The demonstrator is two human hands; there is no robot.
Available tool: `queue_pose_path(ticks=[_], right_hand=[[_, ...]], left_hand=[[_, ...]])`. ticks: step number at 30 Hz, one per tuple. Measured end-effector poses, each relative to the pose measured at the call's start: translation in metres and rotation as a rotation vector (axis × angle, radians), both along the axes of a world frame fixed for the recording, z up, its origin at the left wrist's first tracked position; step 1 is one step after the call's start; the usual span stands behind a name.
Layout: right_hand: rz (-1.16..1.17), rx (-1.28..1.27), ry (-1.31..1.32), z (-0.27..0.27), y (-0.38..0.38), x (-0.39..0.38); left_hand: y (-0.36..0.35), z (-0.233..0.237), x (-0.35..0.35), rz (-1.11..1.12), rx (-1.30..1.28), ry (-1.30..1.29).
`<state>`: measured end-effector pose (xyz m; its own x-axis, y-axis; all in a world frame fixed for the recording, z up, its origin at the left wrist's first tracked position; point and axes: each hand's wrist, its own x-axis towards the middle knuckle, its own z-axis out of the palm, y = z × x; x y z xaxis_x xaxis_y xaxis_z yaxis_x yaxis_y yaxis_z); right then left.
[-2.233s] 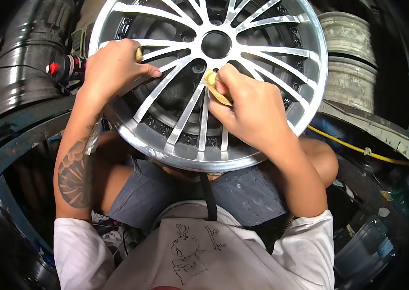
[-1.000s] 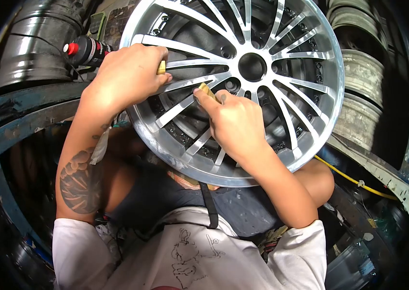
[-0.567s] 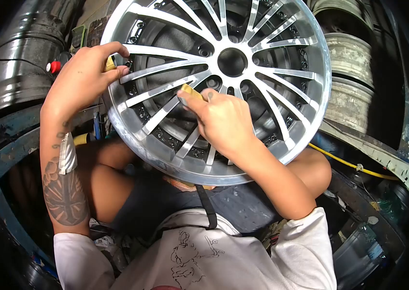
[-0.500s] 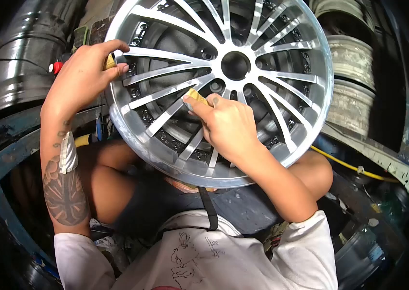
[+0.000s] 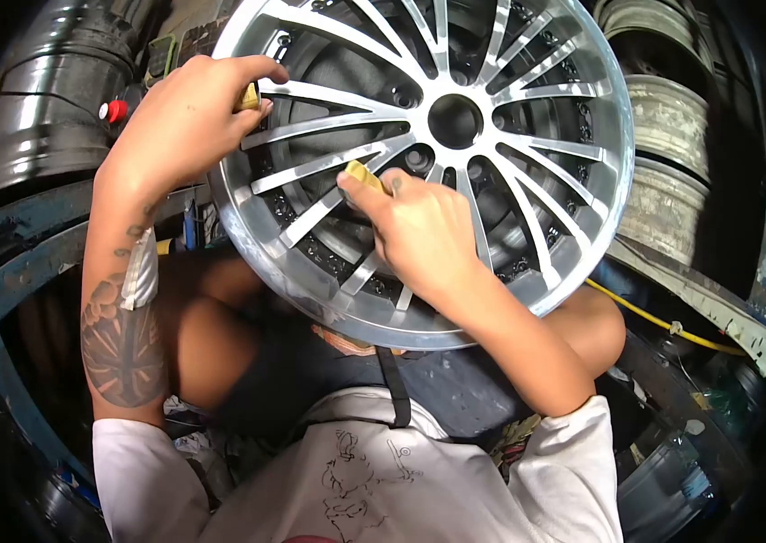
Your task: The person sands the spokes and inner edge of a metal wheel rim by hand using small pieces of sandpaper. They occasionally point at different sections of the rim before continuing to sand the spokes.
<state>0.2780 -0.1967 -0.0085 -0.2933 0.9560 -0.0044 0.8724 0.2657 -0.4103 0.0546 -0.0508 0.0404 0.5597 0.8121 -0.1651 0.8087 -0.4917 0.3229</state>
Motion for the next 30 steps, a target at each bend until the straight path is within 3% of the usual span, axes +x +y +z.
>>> queue_pose_path(ticks=[20, 25, 30], right_hand=[[-0.036, 0.032, -0.070, 0.004, 0.004, 0.006], [-0.205, 0.163, 0.101, 0.040, -0.007, 0.041], [-0.230, 0.154, 0.167, 0.040, -0.009, 0.062]], left_hand=[[-0.018, -0.013, 0.037, -0.147, 0.011, 0.088], [-0.038, -0.015, 0.062, -0.112, 0.008, 0.138], [-0.031, -0.030, 0.064, -0.063, 0.007, 0.185]])
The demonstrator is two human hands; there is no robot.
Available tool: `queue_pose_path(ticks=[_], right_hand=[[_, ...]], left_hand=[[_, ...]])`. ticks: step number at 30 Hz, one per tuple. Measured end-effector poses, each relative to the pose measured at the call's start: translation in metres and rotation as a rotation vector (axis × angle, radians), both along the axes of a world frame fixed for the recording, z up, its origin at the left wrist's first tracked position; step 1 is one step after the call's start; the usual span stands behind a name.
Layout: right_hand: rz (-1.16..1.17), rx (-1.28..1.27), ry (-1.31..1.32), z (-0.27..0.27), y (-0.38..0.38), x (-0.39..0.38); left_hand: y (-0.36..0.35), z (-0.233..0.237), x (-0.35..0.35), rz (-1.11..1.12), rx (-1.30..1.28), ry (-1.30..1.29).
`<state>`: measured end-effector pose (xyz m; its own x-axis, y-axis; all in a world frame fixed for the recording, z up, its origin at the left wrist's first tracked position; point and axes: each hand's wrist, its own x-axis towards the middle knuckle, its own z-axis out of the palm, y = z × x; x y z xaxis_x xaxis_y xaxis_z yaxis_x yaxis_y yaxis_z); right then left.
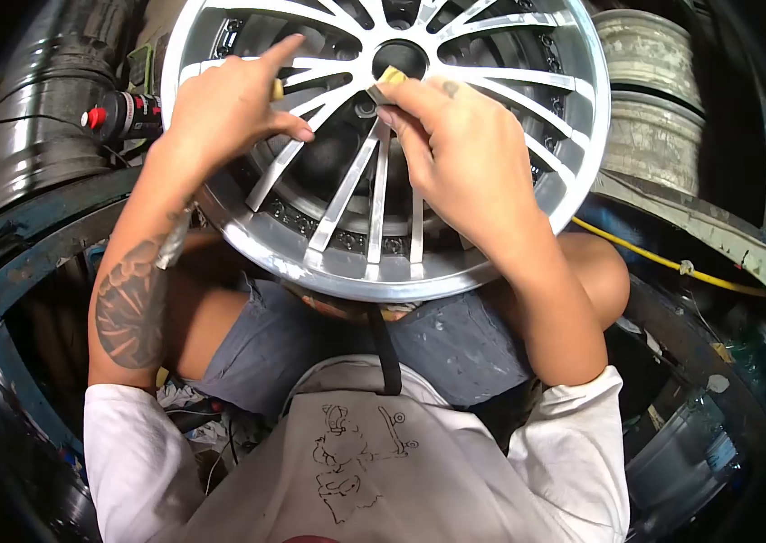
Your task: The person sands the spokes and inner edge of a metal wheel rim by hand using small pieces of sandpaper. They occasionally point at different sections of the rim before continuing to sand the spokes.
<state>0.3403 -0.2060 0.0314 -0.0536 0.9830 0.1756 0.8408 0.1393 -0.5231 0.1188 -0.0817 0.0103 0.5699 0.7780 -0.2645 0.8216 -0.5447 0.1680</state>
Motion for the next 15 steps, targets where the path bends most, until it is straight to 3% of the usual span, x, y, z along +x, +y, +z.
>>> queue_pose_path(ticks=[2, 5, 9, 15], right_hand=[[0.019, 0.054, 0.062, 0.001, -0.003, 0.003], [0.006, -0.038, 0.153, -0.002, -0.010, 0.008], [0.025, -0.093, 0.038, -0.003, -0.016, 0.015], [-0.012, -0.103, 0.231, 0.008, -0.023, 0.014]], left_hand=[[0.004, 0.004, -0.004, 0.034, 0.068, -0.022], [0.006, 0.001, -0.006, 0.009, -0.033, -0.035], [0.003, -0.006, -0.006, -0.048, -0.001, -0.004], [0.000, 0.004, -0.004, -0.080, -0.020, -0.028]])
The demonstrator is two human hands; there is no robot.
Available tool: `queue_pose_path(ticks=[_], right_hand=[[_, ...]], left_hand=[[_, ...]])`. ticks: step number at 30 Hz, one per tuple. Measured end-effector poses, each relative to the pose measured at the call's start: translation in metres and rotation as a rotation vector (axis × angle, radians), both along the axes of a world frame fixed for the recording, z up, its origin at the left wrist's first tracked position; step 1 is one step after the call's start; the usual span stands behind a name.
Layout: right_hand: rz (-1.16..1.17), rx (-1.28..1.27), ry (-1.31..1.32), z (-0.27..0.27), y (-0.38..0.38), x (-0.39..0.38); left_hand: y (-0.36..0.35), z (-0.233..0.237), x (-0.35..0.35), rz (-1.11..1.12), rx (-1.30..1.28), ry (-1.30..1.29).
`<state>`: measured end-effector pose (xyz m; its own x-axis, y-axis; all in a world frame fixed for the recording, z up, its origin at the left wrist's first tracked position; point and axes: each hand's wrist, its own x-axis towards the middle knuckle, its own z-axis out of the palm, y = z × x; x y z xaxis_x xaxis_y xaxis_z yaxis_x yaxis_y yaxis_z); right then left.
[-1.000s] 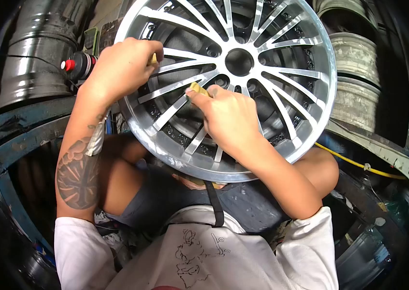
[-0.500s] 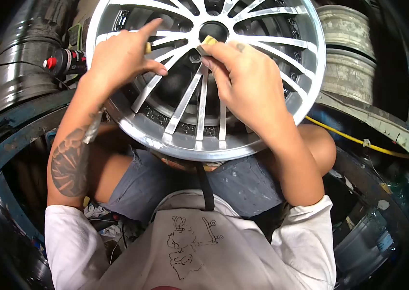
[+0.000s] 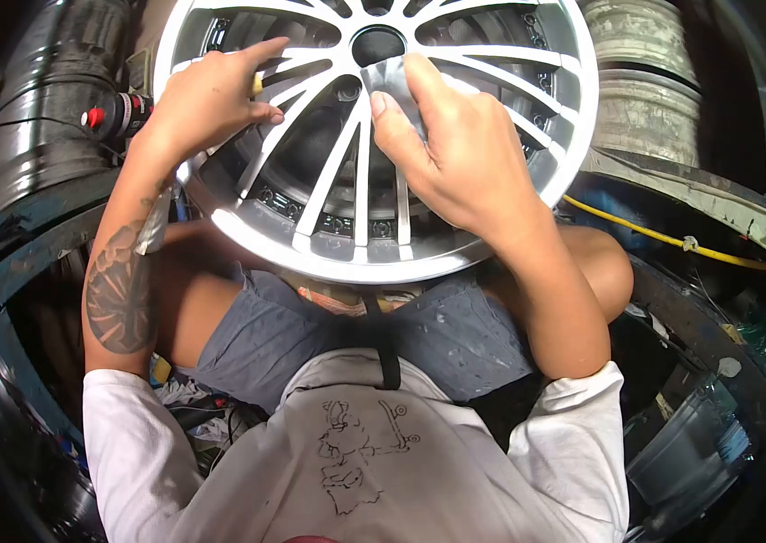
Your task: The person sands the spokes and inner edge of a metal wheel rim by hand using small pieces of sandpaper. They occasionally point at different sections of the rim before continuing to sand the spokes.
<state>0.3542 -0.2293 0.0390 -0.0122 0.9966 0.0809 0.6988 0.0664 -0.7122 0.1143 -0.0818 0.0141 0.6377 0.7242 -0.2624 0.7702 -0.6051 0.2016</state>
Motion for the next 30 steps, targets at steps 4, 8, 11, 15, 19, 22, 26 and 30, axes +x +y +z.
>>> queue_pose_path(ticks=[4, 8, 11, 15, 19, 22, 26, 30], right_hand=[[0.063, -0.009, 0.124, 0.004, -0.004, -0.003], [0.081, -0.114, 0.427, -0.010, -0.012, 0.003], [0.057, -0.302, 0.521, -0.003, -0.020, 0.007], [0.050, -0.294, 0.493, -0.011, -0.027, 0.005], [-0.015, -0.279, 0.355, -0.008, -0.031, 0.001], [-0.009, -0.208, 0.071, 0.001, -0.026, 0.007], [-0.083, -0.339, 0.163, -0.013, -0.018, 0.026], [-0.038, -0.454, 0.289, -0.022, -0.019, 0.026]], left_hand=[[-0.042, 0.005, 0.007, -0.130, -0.020, -0.097], [-0.083, -0.007, 0.009, -0.209, -0.081, -0.072], [-0.092, -0.018, 0.002, -0.222, -0.028, -0.080], [-0.079, -0.020, -0.016, -0.081, 0.150, -0.123], [-0.056, 0.003, -0.033, 0.099, 0.200, -0.090], [-0.033, 0.004, -0.056, 0.267, 0.273, -0.196], [-0.001, -0.020, -0.077, 0.434, -0.262, -0.491], [-0.002, -0.005, -0.066, 0.607, -0.554, -0.779]])
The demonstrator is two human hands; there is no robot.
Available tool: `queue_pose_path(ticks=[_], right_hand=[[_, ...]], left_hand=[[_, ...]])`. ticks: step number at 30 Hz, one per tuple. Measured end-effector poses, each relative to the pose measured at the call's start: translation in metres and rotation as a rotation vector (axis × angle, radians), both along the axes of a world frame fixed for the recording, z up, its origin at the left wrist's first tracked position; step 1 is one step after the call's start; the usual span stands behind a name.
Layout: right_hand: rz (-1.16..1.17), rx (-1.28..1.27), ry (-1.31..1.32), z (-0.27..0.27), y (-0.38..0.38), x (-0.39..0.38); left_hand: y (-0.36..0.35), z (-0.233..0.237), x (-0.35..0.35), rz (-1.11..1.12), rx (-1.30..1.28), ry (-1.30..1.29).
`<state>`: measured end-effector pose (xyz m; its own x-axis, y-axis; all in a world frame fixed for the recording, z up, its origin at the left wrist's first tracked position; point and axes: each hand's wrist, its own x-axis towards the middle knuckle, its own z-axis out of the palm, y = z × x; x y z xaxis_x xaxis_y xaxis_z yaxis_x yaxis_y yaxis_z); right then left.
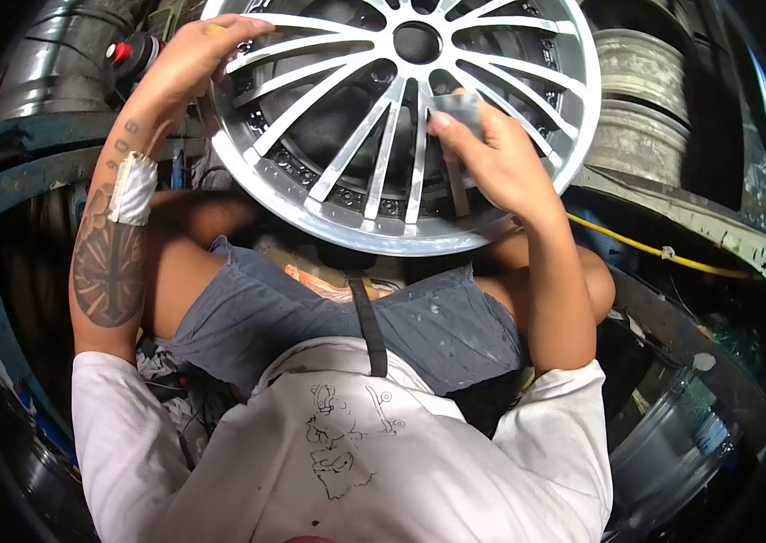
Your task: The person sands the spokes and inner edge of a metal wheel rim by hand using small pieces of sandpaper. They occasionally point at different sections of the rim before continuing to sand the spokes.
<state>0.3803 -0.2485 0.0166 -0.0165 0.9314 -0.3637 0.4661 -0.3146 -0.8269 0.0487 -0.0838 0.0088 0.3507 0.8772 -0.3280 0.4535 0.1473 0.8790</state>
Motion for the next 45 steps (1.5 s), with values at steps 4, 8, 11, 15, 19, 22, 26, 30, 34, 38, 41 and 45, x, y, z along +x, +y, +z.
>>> queue_pose_path(ticks=[4, 8, 11, 15, 19, 22, 26, 30, 34, 38, 41, 45], right_hand=[[0.122, 0.156, -0.204, 0.002, -0.002, -0.004], [0.102, 0.168, -0.209, 0.001, -0.007, -0.009], [0.098, 0.208, -0.110, -0.002, -0.008, -0.013], [0.011, 0.193, 0.129, -0.003, -0.013, -0.024], [-0.082, 0.165, 0.316, 0.014, -0.004, -0.026], [-0.035, 0.397, 0.278, 0.012, 0.010, -0.010], [-0.094, 0.367, 0.115, 0.015, 0.011, 0.004], [-0.048, 0.314, -0.120, 0.036, 0.010, -0.010], [0.000, 0.379, -0.195, 0.033, 0.017, -0.019], [0.111, 0.453, -0.412, 0.042, 0.022, -0.024], [0.122, 0.559, -0.381, 0.033, 0.031, -0.038], [0.277, 0.503, -0.390, 0.005, 0.034, -0.070]], left_hand=[[-0.005, 0.034, 0.011, 0.308, -0.167, -0.330], [0.023, 0.025, 0.009, 0.436, -0.331, -0.417], [0.040, 0.011, -0.001, 0.482, -0.441, -0.645], [0.059, 0.008, -0.015, 0.420, -0.309, -0.569], [0.070, 0.004, 0.004, 0.445, -0.172, -0.298], [0.081, 0.018, 0.010, 0.380, -0.047, -0.183], [0.058, 0.022, 0.020, 0.307, -0.105, -0.061], [0.051, 0.029, 0.012, 0.058, 0.003, 0.084], [0.061, 0.015, 0.006, -0.220, 0.085, 0.242], [0.044, 0.026, 0.021, -0.355, 0.138, 0.524], [0.042, 0.003, 0.008, -0.457, 0.394, 0.532], [0.039, 0.001, 0.006, -0.471, 0.404, 0.611]])
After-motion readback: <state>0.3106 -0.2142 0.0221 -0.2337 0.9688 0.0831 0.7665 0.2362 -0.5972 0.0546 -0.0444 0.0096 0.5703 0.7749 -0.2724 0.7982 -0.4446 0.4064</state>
